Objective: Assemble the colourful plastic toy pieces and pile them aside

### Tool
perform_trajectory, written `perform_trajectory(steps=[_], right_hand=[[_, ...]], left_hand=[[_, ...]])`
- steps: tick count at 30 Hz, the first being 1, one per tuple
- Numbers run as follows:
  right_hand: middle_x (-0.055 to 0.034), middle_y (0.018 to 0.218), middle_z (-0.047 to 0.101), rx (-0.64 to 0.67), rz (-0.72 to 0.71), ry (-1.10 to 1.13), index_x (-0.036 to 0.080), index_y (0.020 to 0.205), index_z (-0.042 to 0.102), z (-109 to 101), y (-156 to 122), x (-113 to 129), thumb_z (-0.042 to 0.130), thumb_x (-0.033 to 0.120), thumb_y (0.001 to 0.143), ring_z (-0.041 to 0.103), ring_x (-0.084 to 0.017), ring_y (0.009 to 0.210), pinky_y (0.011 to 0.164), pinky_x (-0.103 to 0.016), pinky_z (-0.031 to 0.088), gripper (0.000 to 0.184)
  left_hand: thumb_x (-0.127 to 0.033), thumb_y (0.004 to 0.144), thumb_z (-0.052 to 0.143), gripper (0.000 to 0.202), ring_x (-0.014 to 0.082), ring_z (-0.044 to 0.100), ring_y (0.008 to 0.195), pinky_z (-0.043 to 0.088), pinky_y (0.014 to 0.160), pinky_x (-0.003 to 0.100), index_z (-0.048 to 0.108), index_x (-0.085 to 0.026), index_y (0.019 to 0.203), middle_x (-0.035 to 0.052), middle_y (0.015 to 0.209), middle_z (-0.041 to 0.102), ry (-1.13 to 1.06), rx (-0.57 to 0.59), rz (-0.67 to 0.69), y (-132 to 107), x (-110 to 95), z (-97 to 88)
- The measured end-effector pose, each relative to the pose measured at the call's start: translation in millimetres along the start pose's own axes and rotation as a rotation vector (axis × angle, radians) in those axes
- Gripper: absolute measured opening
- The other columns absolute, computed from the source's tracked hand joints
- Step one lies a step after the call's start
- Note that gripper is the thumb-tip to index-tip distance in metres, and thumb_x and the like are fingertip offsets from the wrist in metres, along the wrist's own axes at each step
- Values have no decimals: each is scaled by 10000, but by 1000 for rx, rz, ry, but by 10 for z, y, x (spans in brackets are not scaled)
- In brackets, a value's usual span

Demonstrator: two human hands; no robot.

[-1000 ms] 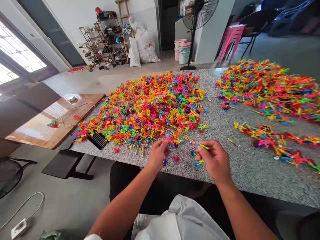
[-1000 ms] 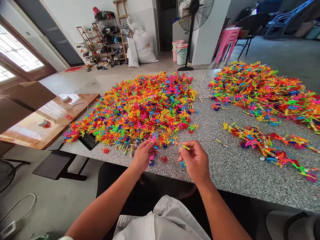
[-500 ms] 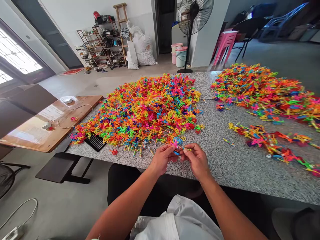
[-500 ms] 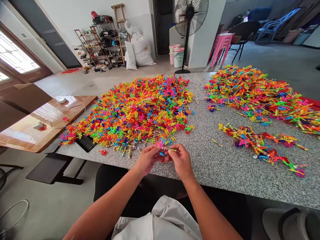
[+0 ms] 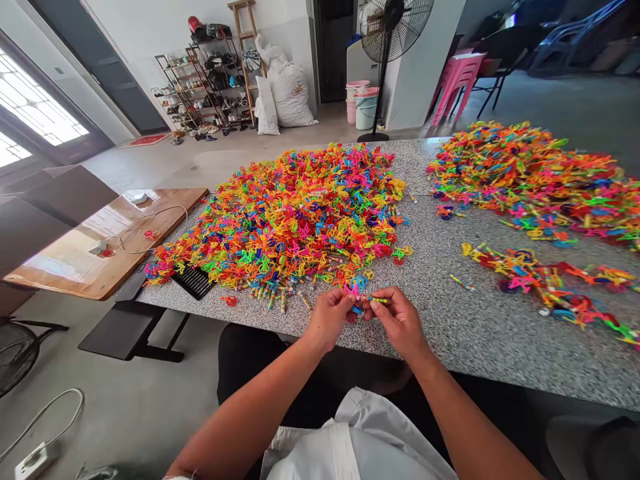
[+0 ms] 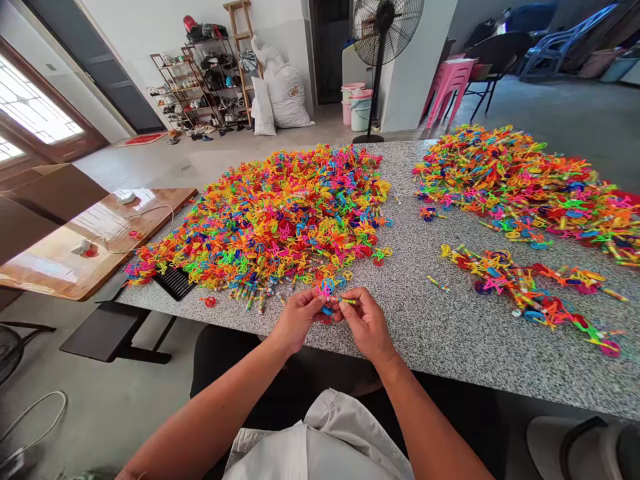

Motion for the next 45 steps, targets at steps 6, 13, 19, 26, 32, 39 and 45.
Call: perform_trajectory(steps=[6, 13, 19, 26, 32, 39, 45], right_hand=[[-8, 838, 738, 0, 107, 219, 267, 1010, 623, -30, 29, -84, 751, 453, 883, 663, -166, 626, 643, -347, 593, 259], [-14, 777, 735, -33, 41, -16, 240, 952, 633, -66, 10, 80, 737, 443, 891, 659, -161, 581, 578, -309, 564, 236], [-3, 743, 724, -97, 49, 68, 246, 946, 620, -16, 1, 35, 738, 430, 882, 641, -154, 546, 551, -307, 562, 228], [4, 772, 724, -132, 88, 133, 258, 978, 620, 30, -5, -128, 745, 450, 878, 654, -162, 582, 584, -315, 571, 250], [-7, 776, 718, -19, -9, -271, 256, 910, 676, 2, 55, -63, 767, 437, 860, 679, -192, 649, 627, -331, 570, 209], [-35, 879, 727, -58, -178, -382, 264, 950, 712, 0, 71, 74, 720, 418, 904, 701, -212, 754, 709, -358, 596, 160], [-30, 881, 742, 25, -131, -468, 265, 937, 701, -11, 105, 96, 689, 421, 911, 716, -219, 772, 726, -352, 574, 159]], left_hand=[[-408, 728, 859, 318, 145, 653, 671, 522, 678, 281, 712, -133, 788, 77, 806, 739, -132, -19, -147, 36, 35, 37], [-410, 728, 873, 345, 163, 696, 710, 545, 687, 285, 709, -132, 847, 81, 835, 749, -196, -71, -189, 107, 159, 8], [-435, 703, 875, 354, 153, 670, 696, 544, 685, 280, 725, -137, 822, 69, 814, 734, -110, -62, -140, 67, 114, 23], [-422, 823, 757, 286, 125, 564, 579, 476, 604, 260, 704, -163, 715, 19, 668, 646, 180, -95, 75, 66, 57, -33], [-382, 793, 766, 243, 155, 575, 644, 488, 627, 258, 647, -197, 689, 5, 657, 608, 249, -127, 77, 90, 156, -89], [-341, 828, 703, 234, 156, 536, 646, 413, 616, 248, 617, -203, 659, 0, 616, 578, 362, -72, 118, 84, -4, -35], [-397, 933, 563, 305, 137, 509, 601, 380, 584, 252, 625, -185, 722, 4, 622, 570, 553, -2, 144, 103, 39, 5]])
Point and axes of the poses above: each hand's wrist, its own y-axis towards the middle knuckle, its own z-axis out of the palm, x = y × z, the point moved 4 cm from there along y, towards the middle knuckle
